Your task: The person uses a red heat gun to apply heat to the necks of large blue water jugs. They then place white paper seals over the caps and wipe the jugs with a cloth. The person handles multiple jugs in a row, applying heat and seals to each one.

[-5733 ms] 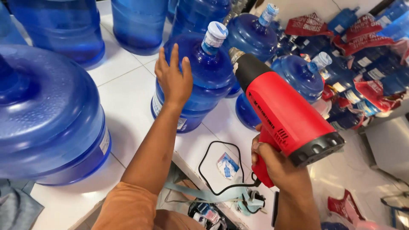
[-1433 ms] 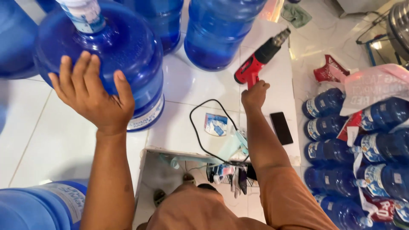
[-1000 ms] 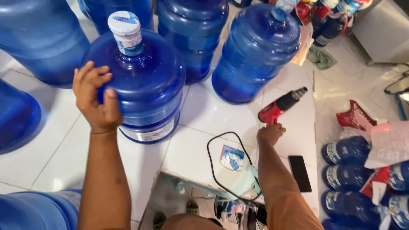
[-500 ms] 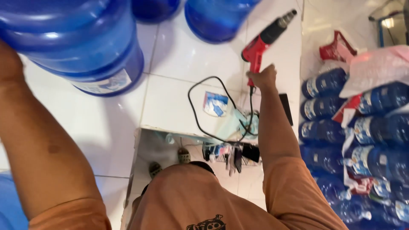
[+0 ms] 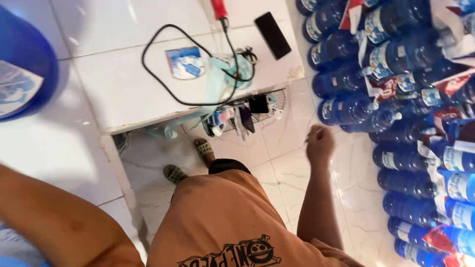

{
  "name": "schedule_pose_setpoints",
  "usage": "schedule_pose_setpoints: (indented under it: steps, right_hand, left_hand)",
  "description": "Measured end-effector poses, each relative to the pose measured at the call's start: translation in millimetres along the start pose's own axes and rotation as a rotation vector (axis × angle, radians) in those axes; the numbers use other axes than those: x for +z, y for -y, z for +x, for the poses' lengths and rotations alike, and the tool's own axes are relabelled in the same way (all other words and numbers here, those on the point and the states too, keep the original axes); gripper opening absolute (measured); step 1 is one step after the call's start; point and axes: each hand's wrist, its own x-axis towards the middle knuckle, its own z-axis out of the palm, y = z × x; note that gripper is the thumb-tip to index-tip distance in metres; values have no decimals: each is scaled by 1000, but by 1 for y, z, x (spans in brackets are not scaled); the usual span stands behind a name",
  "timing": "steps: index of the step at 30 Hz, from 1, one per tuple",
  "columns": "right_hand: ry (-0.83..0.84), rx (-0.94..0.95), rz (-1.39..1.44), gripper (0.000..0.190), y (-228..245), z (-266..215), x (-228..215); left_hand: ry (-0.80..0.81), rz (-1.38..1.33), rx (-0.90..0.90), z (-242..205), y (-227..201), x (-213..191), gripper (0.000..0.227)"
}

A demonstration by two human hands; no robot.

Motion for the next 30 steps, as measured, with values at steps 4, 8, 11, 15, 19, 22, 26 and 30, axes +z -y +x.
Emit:
schedule_pose_setpoints:
  steps: [4, 8, 11, 15, 19, 22, 26, 30]
  right_hand:
    - [805, 236, -351, 56, -91, -43, 28]
    - [873, 74, -286, 57, -120, -2, 98]
    - [799, -73, -202, 53, -125, 48, 142]
    - [929, -137, -266, 71, -130, 96, 168]
    - [979, -372, -215, 49, -154, 124, 181]
    - [943, -297, 7, 19, -187, 130, 200]
    - [1062, -191, 9, 42, -177, 143, 170]
    - [1146, -58, -105, 44, -262, 141, 222]
  left_hand:
    - [5, 27, -52, -77, -82, 49, 37]
    - [546, -292, -352, -173, -180, 110, 18]
    - [965, -373, -758, -220, -214, 146, 25]
    - [995, -314, -906, -272, -251, 206, 36]
    - [1076, -217, -1009, -299, -286, 280, 52]
    - [1138, -271, -1022, -359, -282, 345, 66]
    - [1140, -212, -1074, -363, -304, 407, 89]
    - [965, -155, -1294, -382, -299, 461, 108]
